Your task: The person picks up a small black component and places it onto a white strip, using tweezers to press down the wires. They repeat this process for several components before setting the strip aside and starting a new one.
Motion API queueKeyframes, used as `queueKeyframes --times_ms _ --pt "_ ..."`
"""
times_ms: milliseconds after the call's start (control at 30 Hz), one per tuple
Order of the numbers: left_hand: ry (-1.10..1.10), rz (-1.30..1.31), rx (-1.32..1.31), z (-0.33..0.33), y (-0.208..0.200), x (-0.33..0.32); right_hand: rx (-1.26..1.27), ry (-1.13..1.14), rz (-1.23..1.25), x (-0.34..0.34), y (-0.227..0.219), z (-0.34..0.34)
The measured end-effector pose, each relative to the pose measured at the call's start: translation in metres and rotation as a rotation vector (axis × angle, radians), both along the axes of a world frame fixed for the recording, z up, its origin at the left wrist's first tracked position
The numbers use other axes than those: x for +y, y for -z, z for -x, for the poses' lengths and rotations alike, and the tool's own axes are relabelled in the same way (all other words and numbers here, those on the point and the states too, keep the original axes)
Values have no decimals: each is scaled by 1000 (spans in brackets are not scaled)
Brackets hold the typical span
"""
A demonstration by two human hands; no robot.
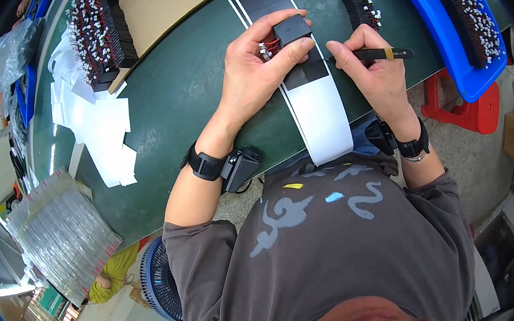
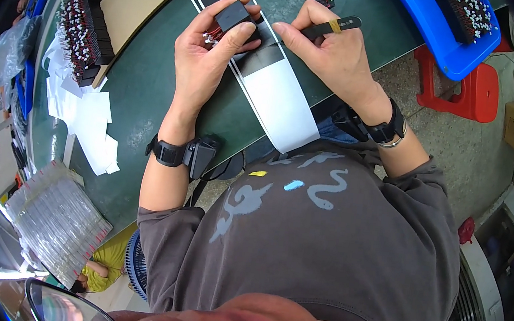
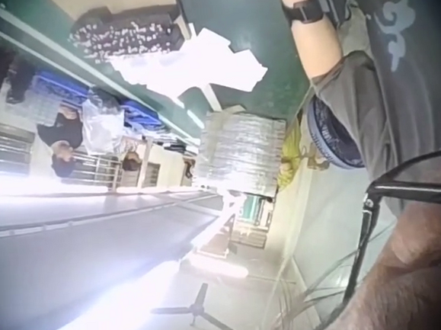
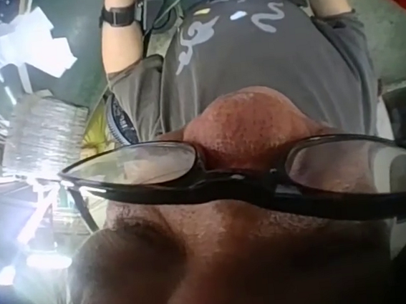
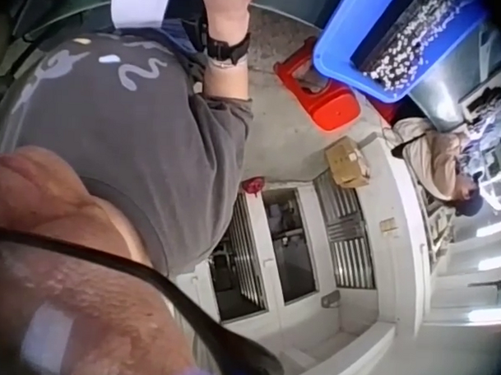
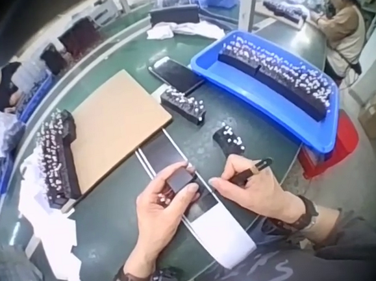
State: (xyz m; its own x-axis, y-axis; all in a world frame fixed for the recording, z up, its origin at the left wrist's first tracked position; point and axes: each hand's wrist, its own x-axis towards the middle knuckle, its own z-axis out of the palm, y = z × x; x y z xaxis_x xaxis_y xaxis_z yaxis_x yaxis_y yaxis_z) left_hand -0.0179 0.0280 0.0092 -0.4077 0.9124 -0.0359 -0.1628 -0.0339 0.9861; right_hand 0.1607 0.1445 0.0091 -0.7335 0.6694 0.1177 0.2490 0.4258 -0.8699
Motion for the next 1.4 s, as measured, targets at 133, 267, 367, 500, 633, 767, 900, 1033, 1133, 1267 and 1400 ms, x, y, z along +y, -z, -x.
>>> queueKeyframes --times_ms 133,267,367,500,633,767,900,1033,1133,1267,1400 --pt "3 5 5 0 -1 0 -5 6 1 0 0 1" --pt "8 1 21 1 1 0 -8 2 18 0 -2 1" --pt "9 -8 29 1 1 0 -21 7 25 0 -3 1" --pt "-1 3 26 0 -2 0 211 -175 0 0 1 -6" --pt "1 20 110 1 5 -1 390 -446 -389 -9 -4 -7" --pt "-11 12 150 0 5 0 585 -399 -217 -11 -5 -10" --pt "-23 -1 267 -4 -1 -6 639 23 409 -17 -6 -8" --pt "-11 50 398 -4 -5 -11 691 134 780 -16 -12 10" --pt "18 6 453 -6 -5 -11 601 68 864 -13 -16 14" --pt "3 -26 386 -7 0 -9 556 96 821 -9 -16 14" --pt "11 -73 358 -5 7 -8 507 98 834 -7 -14 14"
